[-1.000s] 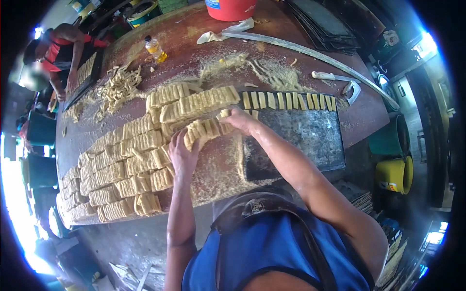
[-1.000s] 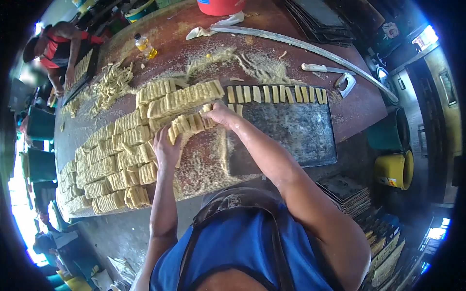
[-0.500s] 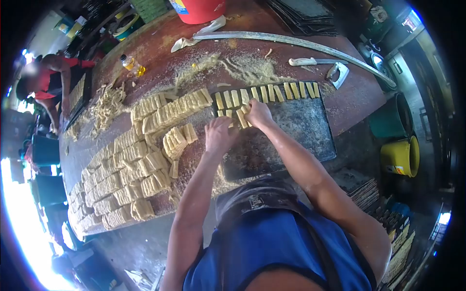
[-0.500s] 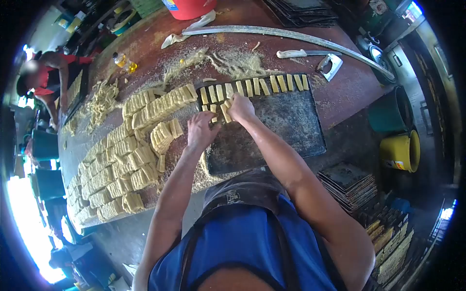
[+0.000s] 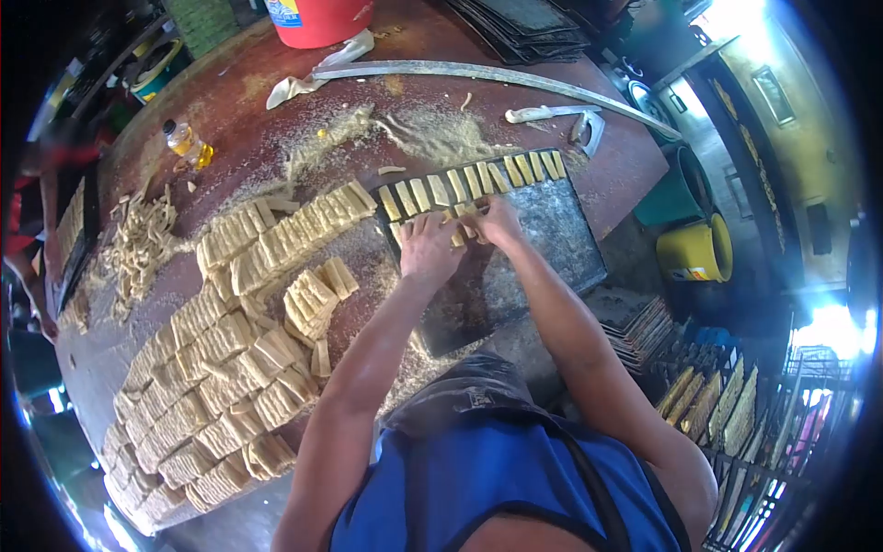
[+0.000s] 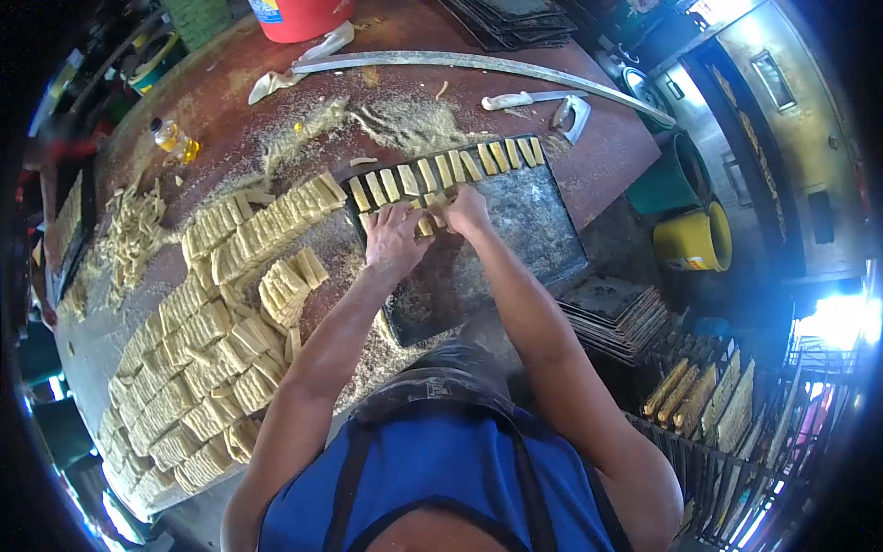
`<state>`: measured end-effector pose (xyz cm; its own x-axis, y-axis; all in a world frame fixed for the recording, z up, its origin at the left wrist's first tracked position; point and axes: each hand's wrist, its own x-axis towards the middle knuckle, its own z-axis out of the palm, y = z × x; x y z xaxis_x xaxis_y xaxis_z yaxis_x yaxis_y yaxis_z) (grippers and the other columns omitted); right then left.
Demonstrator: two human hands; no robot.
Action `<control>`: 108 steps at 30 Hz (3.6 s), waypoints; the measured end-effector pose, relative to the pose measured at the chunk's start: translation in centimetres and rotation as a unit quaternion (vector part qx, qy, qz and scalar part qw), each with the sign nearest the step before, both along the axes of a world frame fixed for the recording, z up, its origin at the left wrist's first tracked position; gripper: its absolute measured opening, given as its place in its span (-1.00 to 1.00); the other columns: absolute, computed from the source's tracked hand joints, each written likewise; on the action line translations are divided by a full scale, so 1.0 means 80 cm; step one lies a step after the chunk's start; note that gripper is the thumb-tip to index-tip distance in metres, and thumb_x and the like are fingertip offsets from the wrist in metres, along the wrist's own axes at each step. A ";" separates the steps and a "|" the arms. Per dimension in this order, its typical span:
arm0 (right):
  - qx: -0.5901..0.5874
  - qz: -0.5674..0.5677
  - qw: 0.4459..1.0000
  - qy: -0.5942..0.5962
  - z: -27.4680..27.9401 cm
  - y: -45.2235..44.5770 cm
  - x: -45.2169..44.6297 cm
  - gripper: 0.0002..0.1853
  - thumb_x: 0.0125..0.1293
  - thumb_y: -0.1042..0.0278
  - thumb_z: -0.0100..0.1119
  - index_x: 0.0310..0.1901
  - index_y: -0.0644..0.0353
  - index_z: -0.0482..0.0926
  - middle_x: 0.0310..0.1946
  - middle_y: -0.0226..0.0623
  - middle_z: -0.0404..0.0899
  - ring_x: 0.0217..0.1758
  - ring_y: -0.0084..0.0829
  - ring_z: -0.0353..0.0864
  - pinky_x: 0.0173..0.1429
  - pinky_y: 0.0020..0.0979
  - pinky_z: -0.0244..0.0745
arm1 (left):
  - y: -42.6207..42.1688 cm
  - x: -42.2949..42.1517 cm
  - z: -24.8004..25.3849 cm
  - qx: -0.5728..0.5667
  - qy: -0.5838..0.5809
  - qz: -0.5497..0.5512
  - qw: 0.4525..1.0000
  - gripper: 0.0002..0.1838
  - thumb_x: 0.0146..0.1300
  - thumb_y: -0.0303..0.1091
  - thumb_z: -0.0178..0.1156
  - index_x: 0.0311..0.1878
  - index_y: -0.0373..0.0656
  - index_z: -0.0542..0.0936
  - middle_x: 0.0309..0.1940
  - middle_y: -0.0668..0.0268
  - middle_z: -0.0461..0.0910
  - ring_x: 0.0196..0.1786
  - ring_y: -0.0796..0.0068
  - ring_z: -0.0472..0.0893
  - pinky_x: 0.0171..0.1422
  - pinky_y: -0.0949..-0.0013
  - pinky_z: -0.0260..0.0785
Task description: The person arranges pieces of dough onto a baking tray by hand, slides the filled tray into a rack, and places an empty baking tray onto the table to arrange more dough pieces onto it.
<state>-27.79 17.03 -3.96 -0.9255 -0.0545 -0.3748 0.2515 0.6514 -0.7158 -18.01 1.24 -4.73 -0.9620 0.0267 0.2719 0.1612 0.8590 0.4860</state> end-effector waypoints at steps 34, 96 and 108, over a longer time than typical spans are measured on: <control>-0.101 0.276 0.950 0.101 0.006 -0.037 0.004 -0.72 0.30 0.30 0.28 -0.04 0.27 0.68 -0.29 -0.06 0.73 -0.26 -0.21 0.76 -0.11 -0.25 0.63 | -0.038 0.041 0.043 -0.050 -0.031 0.190 0.980 -0.39 0.07 -0.05 0.50 0.20 0.04 0.59 0.26 0.28 0.51 0.38 0.22 0.41 0.48 -0.10 0.17; 0.085 0.042 0.991 0.091 -0.011 0.132 -0.080 -0.46 0.07 -0.03 0.50 -0.08 0.27 0.67 -0.18 0.03 0.73 -0.07 -0.05 0.74 0.04 -0.19 0.60 | 0.139 -0.088 -0.010 -0.003 -0.024 -0.008 1.000 -0.48 0.05 -0.05 0.46 0.06 -0.05 0.63 0.06 0.30 0.52 0.22 0.23 0.46 0.36 0.05 0.17; 0.163 0.107 0.974 0.116 -0.009 0.168 -0.103 -0.60 0.14 0.12 0.36 -0.05 0.19 0.66 -0.15 0.08 0.71 0.01 0.07 0.68 0.13 -0.05 0.57 | 0.171 -0.110 0.005 -0.066 -0.075 -0.033 0.995 -0.45 0.06 -0.12 0.44 0.15 -0.01 0.57 0.13 0.26 0.49 0.30 0.22 0.41 0.43 -0.02 0.12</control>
